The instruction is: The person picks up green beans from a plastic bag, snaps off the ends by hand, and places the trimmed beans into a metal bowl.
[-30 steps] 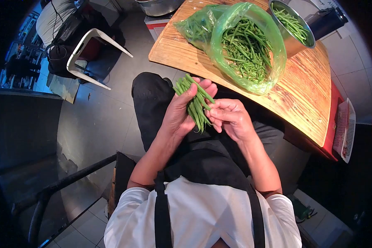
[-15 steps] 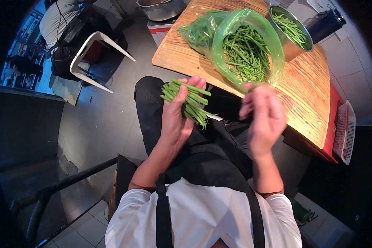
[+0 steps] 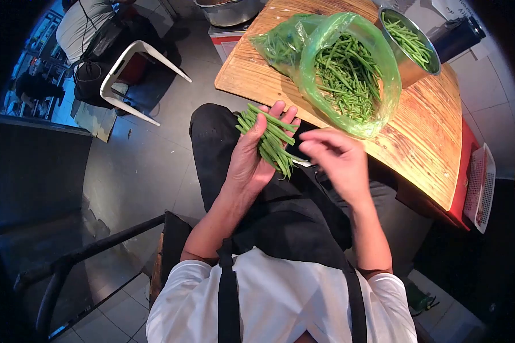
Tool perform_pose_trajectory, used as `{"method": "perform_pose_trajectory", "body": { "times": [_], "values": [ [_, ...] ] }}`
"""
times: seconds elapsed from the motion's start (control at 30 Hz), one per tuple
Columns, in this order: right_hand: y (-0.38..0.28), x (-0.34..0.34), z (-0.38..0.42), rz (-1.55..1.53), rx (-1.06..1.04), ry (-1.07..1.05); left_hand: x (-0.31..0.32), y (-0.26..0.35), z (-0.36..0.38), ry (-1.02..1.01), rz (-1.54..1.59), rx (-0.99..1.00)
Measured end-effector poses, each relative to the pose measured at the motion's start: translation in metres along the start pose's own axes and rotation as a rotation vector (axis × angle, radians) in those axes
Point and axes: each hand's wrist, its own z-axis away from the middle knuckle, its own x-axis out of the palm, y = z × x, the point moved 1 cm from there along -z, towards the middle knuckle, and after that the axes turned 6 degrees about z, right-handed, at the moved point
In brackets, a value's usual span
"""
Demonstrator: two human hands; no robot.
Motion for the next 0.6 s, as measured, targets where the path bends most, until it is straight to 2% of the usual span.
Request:
{"method": "perform_pose_trajectory", "body": {
  "times": [0.07, 0.13, 0.27, 0.33, 0.4, 0.47, 0.53, 0.6],
  "values": [
    [0.027, 0.012, -0.003, -0.075, -0.102, -0.101, -0.001, -0.004, 0.000, 0.009, -0.024, -0.004],
    [0.032, 0.018, -0.002, -0.133, -0.048, -0.108, -0.002, -0.009, 0.000, -0.007, -0.151, -0.008],
    [0.033, 0.015, -0.005, -0.116, 0.044, -0.070, 0.002, -0.015, 0.000, 0.025, -0.178, -0.024],
    [0.034, 0.014, -0.008, -0.233, 0.111, -0.047, 0.004, -0.014, 0.001, 0.038, -0.179, -0.022],
    [0.041, 0.015, -0.010, -0.198, 0.048, -0.047, 0.003, -0.014, 0.001, 0.040, -0.206, -0.021],
    [0.044, 0.019, -0.011, -0.045, -0.173, 0.118, 0.004, -0.014, 0.002, 0.041, -0.212, -0.014],
    [0.042, 0.017, -0.009, -0.068, -0.161, 0.113, 0.002, -0.012, 0.003, 0.043, -0.216, -0.005],
    [0.041, 0.010, -0.008, -0.187, -0.037, -0.110, -0.003, -0.010, 0.004, 0.085, -0.137, -0.117]
  ]
}}
